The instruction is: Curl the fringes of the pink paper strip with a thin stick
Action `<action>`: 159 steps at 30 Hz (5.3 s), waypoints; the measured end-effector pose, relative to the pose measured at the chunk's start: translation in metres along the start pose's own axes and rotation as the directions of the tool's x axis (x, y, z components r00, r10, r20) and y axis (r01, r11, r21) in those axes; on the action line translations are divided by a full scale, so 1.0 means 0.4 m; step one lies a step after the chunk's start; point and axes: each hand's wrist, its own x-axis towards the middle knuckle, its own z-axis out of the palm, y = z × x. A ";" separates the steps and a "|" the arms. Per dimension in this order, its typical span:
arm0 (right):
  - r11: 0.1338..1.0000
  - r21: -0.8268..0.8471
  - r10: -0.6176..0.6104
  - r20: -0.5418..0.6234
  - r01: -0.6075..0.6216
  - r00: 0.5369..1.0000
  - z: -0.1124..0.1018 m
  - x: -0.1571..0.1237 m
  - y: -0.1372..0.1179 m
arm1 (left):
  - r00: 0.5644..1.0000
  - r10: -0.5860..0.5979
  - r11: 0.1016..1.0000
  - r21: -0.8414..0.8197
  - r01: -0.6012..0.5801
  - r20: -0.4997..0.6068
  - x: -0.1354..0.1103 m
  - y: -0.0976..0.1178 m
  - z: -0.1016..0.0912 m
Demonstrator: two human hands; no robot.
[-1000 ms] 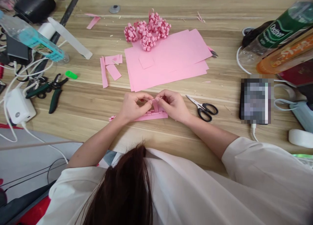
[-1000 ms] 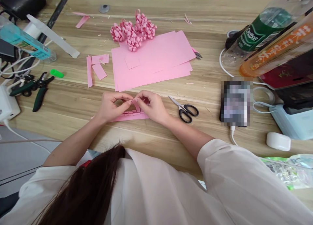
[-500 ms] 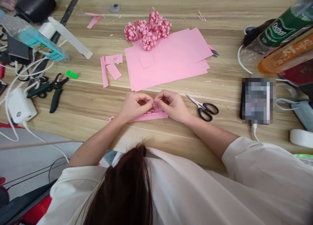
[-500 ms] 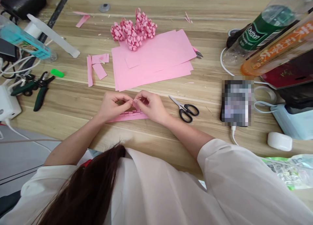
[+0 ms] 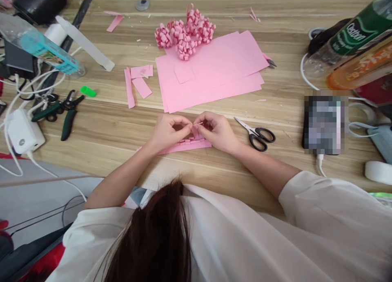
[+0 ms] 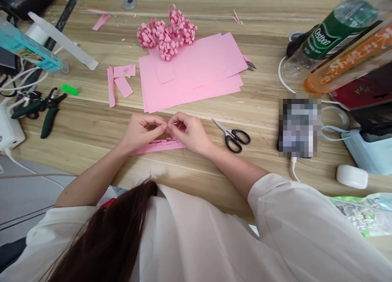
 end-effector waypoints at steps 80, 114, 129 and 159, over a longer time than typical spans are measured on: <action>0.998 -0.008 0.054 -0.032 -0.054 0.998 0.003 -0.006 -0.005 | 0.999 -0.032 0.954 -0.297 0.039 0.028 0.001 -0.002 -0.005; 0.996 -0.077 -0.036 -0.027 0.033 0.999 -0.002 -0.008 0.005 | 0.997 0.069 0.989 -0.131 -0.073 -0.029 0.003 -0.018 -0.011; 0.991 -0.090 -0.104 -0.011 0.103 0.994 -0.003 -0.008 0.019 | 0.999 0.040 0.996 -0.076 -0.038 0.033 -0.001 -0.007 -0.020; 0.993 -0.085 -0.085 -0.042 0.082 0.995 0.001 -0.007 0.012 | 0.990 0.044 0.999 -0.021 -0.041 0.136 0.008 -0.004 -0.052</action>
